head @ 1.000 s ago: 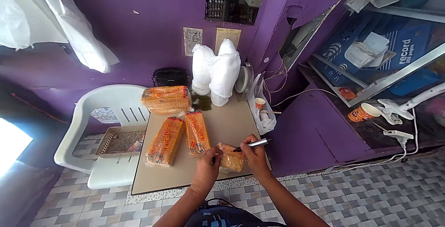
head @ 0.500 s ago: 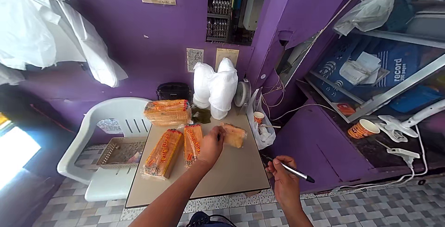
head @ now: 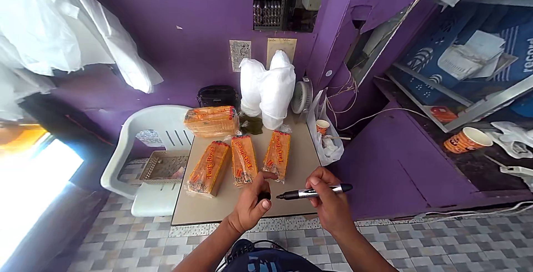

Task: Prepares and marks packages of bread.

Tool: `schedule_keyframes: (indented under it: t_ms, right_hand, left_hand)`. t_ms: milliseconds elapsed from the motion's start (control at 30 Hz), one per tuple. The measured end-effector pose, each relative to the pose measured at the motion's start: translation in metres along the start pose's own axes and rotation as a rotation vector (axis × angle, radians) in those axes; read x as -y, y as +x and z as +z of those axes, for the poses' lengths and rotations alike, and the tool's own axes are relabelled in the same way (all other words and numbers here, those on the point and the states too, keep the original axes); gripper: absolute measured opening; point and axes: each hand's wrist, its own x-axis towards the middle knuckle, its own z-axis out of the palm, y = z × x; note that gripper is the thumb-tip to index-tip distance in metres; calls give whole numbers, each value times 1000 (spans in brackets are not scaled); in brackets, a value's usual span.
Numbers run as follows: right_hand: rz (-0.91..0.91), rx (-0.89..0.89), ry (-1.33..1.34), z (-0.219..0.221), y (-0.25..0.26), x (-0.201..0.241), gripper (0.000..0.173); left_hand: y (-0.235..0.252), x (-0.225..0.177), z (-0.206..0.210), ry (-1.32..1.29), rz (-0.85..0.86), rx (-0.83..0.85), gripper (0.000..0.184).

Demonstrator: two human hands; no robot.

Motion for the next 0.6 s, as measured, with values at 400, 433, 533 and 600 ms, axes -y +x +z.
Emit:
schedule_keyframes:
  t_ms: [400, 433, 533, 600]
  right_hand:
    - [-74, 165, -242, 52, -10, -35, 21]
    - [-82, 153, -248, 57, -15, -41, 22]
    - [-178, 129, -253, 69, -25, -58, 26]
    - [-222, 132, -263, 76, -27, -67, 27]
  left_hand:
    - [-17, -26, -9, 106, -225, -52, 106]
    - [-19, -29, -6, 104, -273, -67, 107]
    - [-25, -28, -5, 140, -323, -112, 107]
    - [-29, -24, -10, 186, -306, -126, 107]
